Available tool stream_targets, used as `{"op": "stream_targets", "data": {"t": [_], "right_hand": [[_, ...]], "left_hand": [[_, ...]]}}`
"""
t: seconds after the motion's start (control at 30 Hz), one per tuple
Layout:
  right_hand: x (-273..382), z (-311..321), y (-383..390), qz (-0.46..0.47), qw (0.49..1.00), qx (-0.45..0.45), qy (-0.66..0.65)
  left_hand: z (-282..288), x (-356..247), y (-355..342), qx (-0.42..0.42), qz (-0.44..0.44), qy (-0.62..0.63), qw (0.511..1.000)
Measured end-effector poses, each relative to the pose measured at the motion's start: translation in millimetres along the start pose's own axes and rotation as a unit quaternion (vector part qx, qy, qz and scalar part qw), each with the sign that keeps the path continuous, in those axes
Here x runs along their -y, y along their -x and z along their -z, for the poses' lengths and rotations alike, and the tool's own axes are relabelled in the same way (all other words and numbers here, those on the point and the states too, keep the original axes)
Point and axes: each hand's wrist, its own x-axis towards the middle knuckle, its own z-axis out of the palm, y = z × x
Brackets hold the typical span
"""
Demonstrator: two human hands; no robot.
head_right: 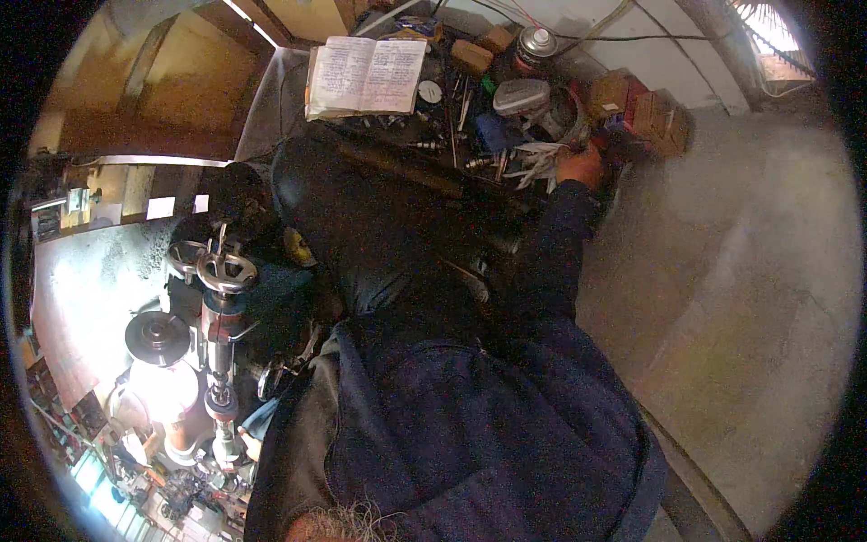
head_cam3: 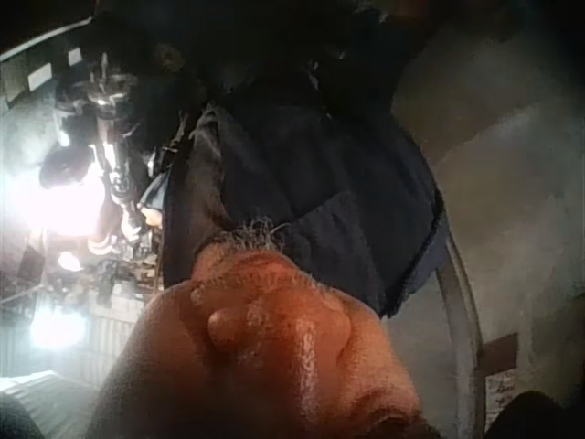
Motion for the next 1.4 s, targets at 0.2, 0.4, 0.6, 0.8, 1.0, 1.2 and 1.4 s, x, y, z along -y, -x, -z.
{"op": "stream_targets", "data": {"t": [0.2,0.4,0.6,0.8,1.0,1.2,1.4], "right_hand": [[20,25,7,0.11,0.974,0.138,0.139],[52,67,21,0.069,0.915,0.297,0.264],[61,26,25,0.127,0.917,0.376,0.045],[153,-6,70,0.255,0.944,0.14,-0.158],[253,-49,77,0.18,0.94,0.233,-0.174],[286,-63,98,0.115,0.971,0.155,-0.144],[299,-69,99,0.159,0.967,0.177,-0.091]], "left_hand": [[-3,-3,1,-0.011,0.002,-0.001,1.0],[-3,-5,-2,-0.013,-0.001,-0.01,1.0],[-1,-2,-6,-0.026,0.005,-0.016,1.0],[-10,-5,-10,-0.03,0.026,-0.013,0.999],[-14,-10,-12,-0.038,0.032,-0.015,0.999],[-15,-3,-12,-0.054,0.036,-0.025,0.998],[-31,16,-14,-0.189,-0.083,-0.035,0.978]]}}
